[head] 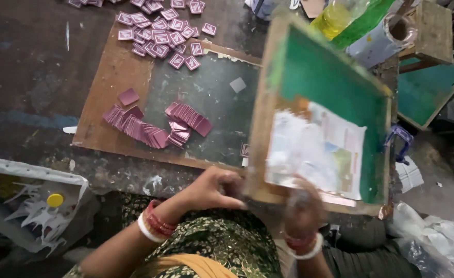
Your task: Manually screen printing white ink onto small purple labels using a screen frame.
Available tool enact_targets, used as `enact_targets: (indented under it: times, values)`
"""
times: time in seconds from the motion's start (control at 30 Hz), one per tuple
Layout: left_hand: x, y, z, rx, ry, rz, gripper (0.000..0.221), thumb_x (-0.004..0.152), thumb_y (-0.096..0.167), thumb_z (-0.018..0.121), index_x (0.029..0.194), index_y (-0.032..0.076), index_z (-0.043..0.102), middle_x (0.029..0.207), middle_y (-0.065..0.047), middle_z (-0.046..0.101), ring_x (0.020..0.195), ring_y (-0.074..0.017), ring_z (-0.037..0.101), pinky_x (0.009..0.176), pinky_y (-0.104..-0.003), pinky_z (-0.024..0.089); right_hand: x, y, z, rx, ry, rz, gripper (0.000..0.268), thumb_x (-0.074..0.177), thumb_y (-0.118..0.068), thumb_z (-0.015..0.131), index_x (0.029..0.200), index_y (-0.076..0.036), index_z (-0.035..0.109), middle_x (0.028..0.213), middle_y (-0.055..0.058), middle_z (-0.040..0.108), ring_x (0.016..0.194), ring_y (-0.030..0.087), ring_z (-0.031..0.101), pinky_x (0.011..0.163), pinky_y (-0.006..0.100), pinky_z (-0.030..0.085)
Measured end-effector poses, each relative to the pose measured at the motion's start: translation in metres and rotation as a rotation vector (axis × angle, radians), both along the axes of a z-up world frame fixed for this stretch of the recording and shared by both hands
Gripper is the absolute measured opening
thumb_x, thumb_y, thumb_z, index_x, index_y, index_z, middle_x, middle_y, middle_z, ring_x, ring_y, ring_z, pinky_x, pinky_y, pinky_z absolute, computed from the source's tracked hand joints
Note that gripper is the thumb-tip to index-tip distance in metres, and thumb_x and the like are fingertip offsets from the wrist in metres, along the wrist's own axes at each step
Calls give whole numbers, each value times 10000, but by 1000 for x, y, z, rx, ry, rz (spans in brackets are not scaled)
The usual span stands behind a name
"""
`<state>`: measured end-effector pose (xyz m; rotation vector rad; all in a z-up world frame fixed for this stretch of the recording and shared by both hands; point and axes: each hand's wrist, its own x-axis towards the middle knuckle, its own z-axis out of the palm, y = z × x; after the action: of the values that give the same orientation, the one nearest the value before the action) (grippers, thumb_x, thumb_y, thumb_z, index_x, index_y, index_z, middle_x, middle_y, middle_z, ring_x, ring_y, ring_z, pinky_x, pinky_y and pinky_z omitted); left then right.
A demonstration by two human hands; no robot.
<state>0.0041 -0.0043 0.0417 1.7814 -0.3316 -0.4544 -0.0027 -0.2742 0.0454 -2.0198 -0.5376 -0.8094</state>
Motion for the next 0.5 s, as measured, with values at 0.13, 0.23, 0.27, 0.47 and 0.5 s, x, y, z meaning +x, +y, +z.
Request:
enact_targets:
  times: [0.13, 0.23, 0.27, 0.47, 0.5]
  values:
    - [47, -12, -25, -149, -27, 88, 381, 864, 230, 755, 1214, 91, 698, 1083, -79, 741, 919, -202, 703, 824, -355, 581, 8, -74, 1, 68, -141, -130, 173, 1110, -134, 622, 1139, 36, 638, 1097, 166, 718, 969, 217, 704, 811, 352, 601]
    - [92, -26, -90, 535, -228, 289, 333, 923, 304, 731, 1165, 75, 707, 1133, -180, 669, 956, -367, 670, 827, -467, 548, 15, -100, 14, 170, -377, -336, 239, 1171, -182, 663, 1161, 51, 613, 1046, 153, 702, 792, 192, 666, 640, 304, 561]
    - [98, -30, -94, 519, -267, 272, 305, 900, 293, 731, 1108, 69, 715, 1113, -175, 672, 972, -374, 672, 846, -476, 547, 14, -99, 26, 157, -375, -395, 251, 1169, -204, 656, 1156, 38, 590, 999, 133, 662, 758, 183, 636, 633, 292, 534]
    - [154, 12, -116, 290, -297, 467, 180, 859, 225, 728, 970, 86, 753, 938, -137, 710, 892, -322, 705, 817, -439, 560, 6, -95, 65, 100, -347, -519, 294, 1172, -251, 622, 1164, 31, 539, 976, 135, 621, 742, 188, 604, 656, 290, 501]
    - [160, 34, -116, 48, -429, 789, 176, 872, 248, 748, 941, 86, 740, 923, -138, 707, 863, -321, 698, 783, -425, 564, 6, -99, 64, 85, -368, -572, 318, 1177, -259, 652, 1145, 40, 548, 957, 144, 616, 730, 199, 601, 651, 306, 492]
